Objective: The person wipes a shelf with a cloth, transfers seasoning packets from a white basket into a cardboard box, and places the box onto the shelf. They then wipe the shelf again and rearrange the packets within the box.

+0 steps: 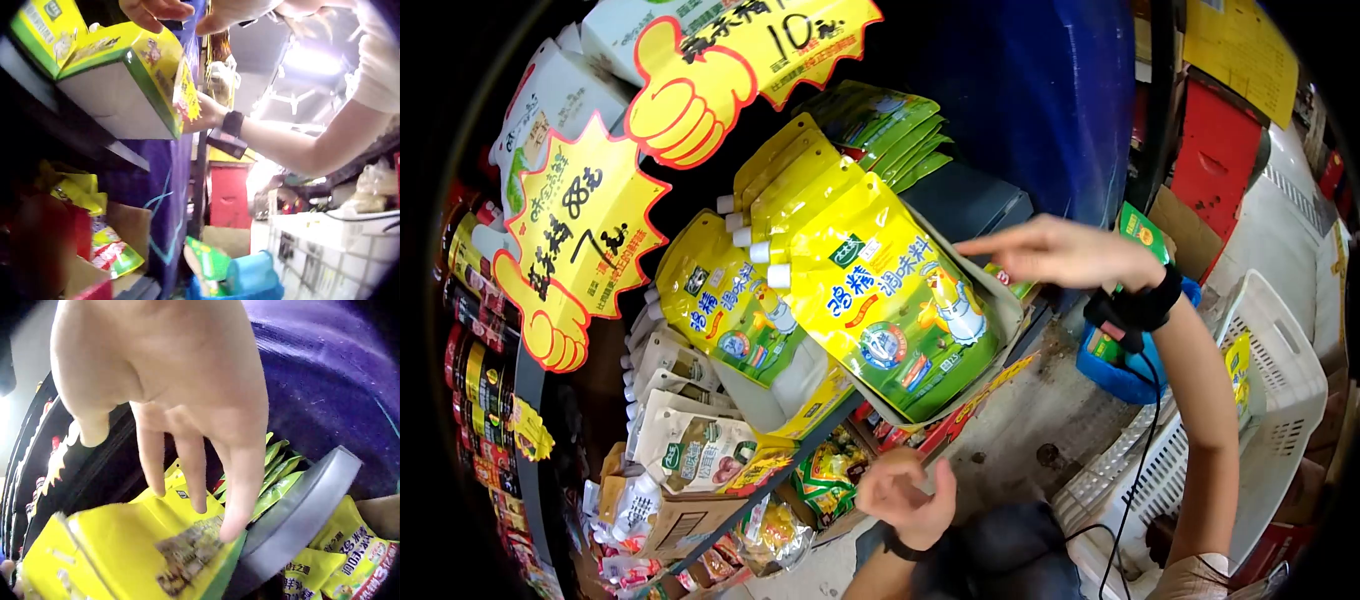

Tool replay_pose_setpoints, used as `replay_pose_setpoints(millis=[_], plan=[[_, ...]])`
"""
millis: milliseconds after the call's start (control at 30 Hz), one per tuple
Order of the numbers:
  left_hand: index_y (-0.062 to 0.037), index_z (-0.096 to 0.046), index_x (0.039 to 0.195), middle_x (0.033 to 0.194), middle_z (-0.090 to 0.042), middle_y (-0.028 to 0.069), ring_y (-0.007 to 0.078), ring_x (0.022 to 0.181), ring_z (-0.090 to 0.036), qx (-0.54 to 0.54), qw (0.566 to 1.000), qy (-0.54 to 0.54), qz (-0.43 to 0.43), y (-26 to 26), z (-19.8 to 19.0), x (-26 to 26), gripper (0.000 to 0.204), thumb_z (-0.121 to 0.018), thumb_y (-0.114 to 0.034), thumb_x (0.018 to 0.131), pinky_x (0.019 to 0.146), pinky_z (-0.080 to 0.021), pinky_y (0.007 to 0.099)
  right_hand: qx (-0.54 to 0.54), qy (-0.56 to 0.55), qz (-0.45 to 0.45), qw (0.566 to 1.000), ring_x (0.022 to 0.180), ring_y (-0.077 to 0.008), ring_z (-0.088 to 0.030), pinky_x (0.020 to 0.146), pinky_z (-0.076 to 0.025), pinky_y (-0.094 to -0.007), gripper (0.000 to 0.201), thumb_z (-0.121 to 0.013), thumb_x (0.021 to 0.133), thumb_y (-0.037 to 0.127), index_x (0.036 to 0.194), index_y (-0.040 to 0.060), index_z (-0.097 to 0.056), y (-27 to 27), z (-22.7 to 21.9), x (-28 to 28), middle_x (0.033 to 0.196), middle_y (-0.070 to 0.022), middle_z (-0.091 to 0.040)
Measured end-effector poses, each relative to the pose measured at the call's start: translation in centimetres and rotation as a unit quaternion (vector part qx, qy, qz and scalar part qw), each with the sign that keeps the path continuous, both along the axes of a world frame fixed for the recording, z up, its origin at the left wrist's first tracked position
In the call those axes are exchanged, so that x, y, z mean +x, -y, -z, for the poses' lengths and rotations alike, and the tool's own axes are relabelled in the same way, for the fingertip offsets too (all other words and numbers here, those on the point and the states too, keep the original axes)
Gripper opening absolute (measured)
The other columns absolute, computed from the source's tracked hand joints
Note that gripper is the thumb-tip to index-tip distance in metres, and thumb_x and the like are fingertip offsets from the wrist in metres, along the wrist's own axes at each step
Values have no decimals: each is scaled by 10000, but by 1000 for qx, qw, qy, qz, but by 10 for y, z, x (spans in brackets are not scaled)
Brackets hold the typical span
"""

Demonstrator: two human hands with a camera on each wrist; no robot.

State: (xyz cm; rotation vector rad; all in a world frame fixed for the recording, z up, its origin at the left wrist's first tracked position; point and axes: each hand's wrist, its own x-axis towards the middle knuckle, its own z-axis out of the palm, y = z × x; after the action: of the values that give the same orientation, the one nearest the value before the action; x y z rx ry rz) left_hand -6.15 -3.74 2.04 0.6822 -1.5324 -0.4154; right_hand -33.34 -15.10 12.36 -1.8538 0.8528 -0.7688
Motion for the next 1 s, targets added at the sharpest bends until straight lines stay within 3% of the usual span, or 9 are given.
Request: replay_pose_setpoints(millis=[67, 100, 167, 200, 367, 467, 667, 867, 1000], plan=[[-74, -370, 1166, 944, -483, 98, 255, 873, -502, -67, 961, 265, -50, 9, -42, 7, 612, -725, -3, 673, 829, -410, 399, -4, 13, 73, 997, 1042, -142, -529, 845, -474, -311, 541, -486, 921, 433, 1297, 44, -473, 23, -11, 0, 1169, -103, -576], [-91, -452, 1112, 1034, -482, 114, 294, 953, -491, -95, 939, 324, -66, 14, -56, 3, 579, -779, -85, 634, 898, -363, 460, -1, 34, 85, 996, 1060, -167, -528, 838, -482, -319, 541, -487, 918, 439, 1273, 30, -492, 38, -16, 2, 1172, -110, -572], [-114, -531, 1025, 1024, -505, 76, 264, 962, -505, -113, 906, 391, -115, 27, -70, -9, 483, -803, -150, 626, 949, -315, 494, 8, 73, 98, 992, 1094, -213, -520, 837, -489, -327, 549, -490, 914, 441, 1241, 1, -506, 68, -19, 14, 1199, -119, -554], [-121, -562, 977, 1009, -516, 56, 247, 966, -509, -108, 890, 423, -133, 32, -73, -13, 426, -802, -161, 628, 963, -302, 502, 30, 75, 96, 992, 1038, -156, -538, 880, -462, -296, 508, -497, 925, 397, 1270, 24, -484, 78, -20, 23, 1181, -103, -556], [-102, -556, 714, 846, -557, -12, 198, 937, -533, -83, 883, 448, -115, 42, -72, -15, 222, -763, -138, 642, 1011, -246, 545, 132, 201, -25, 970, 1140, -142, -491, 977, -379, -272, 574, -456, 938, 409, 1279, -51, -431, 117, 1, 67, 1282, -110, -508], [-97, -546, 689, 817, -567, -27, 193, 942, -532, -73, 891, 435, -105, 42, -68, -17, 199, -736, -108, 633, 1024, -220, 570, 204, 256, 5, 945, 1166, -140, -460, 996, -337, -257, 543, -441, 940, 409, 1259, -29, -471, 104, -5, 79, 1273, -121, -512], [-102, -545, 659, 857, -594, -54, 186, 967, -527, -69, 898, 422, -101, 34, -59, -16, 153, -694, -75, 636, 1033, -175, 605, 133, 182, 38, 973, 1147, -144, -490, 985, -364, -256, 576, -467, 929, 382, 1327, -28, -389, 102, 1, 75, 1282, -112, -505], [-107, -557, 663, 839, -595, -54, 186, 972, -527, -79, 900, 416, -107, 46, -62, -25, 147, -701, -82, 651, 1034, -166, 604, 134, 184, 36, 973, 1109, -150, -502, 969, -346, -256, 521, -455, 935, 394, 1229, -33, -500, 121, 5, 86, 1208, -114, -562], [-106, -549, 680, 895, -585, -36, 197, 992, -518, -56, 900, 416, -118, 52, -64, -26, 143, -686, -76, 653, 1029, -174, 607, 71, 87, 68, 991, 1064, -205, -540, 934, -372, -271, 607, -383, 933, 475, 1188, -58, -524, 134, 7, 90, 1162, -163, -587]])
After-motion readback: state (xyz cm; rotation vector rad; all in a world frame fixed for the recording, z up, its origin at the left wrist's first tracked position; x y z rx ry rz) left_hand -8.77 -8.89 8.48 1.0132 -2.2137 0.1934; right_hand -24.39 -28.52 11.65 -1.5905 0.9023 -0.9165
